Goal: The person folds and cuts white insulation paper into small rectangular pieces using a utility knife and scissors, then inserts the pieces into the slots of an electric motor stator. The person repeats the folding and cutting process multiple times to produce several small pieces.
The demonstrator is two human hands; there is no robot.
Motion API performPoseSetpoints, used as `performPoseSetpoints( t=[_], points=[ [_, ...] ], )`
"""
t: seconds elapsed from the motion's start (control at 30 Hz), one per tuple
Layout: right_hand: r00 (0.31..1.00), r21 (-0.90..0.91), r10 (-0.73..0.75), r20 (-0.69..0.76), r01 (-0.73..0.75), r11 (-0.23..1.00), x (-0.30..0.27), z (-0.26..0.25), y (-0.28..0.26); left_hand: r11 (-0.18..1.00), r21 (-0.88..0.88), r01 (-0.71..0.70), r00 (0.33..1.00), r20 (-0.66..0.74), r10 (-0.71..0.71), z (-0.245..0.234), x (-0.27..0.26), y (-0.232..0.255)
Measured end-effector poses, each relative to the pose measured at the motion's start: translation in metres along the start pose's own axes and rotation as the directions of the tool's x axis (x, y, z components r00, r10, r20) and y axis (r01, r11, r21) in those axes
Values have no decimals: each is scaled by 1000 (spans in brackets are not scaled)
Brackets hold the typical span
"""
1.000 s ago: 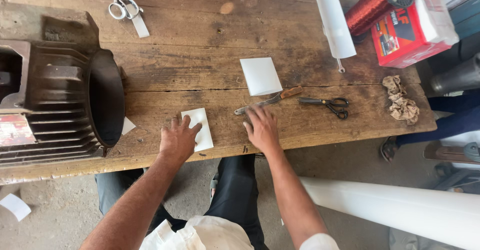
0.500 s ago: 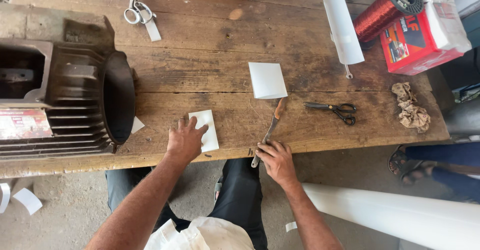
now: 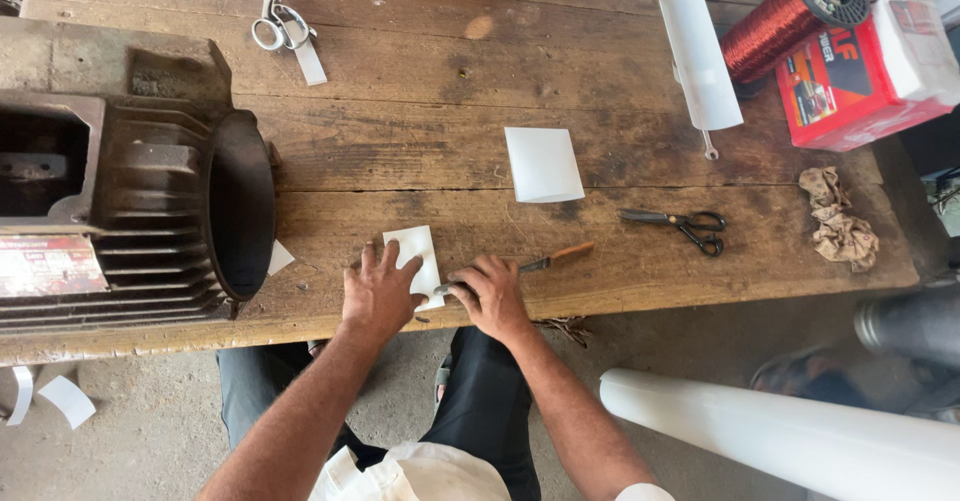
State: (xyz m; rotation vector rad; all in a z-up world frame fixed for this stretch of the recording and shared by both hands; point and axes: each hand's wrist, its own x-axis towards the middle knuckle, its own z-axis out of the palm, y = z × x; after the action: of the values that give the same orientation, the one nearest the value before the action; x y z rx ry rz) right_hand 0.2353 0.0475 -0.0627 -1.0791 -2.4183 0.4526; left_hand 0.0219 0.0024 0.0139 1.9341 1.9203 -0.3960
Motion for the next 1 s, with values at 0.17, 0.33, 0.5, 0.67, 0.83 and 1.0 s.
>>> performPoseSetpoints(
  t=[0.17, 0.33, 0.5, 0.67, 0.83, 1.0],
  points=[
    [997, -131, 64, 40, -58, 990, 3, 19, 4, 1000, -15, -8, 999, -38, 7, 7, 0, -1],
    [1000, -212, -11, -19, 6, 977, 39, 37, 25, 998, -62, -13, 1000, -13, 13, 8, 3, -2],
    [995, -197, 80, -53, -89, 976, 94, 46, 32, 998, -60, 6, 999, -44, -8, 8, 0, 1],
    [987, -138, 47, -155, -69, 988, 108, 37, 26, 996, -81, 38, 997, -57, -43, 5, -4, 3],
    [996, -96, -36, -82, 28, 995, 57, 34, 26, 996, -78, 49, 996, -72, -55, 13, -2, 0],
    [989, -195, -146, -29, 138, 971, 7, 43, 21, 994, -92, 64, 996, -62, -69, 12, 2, -2]
  ],
)
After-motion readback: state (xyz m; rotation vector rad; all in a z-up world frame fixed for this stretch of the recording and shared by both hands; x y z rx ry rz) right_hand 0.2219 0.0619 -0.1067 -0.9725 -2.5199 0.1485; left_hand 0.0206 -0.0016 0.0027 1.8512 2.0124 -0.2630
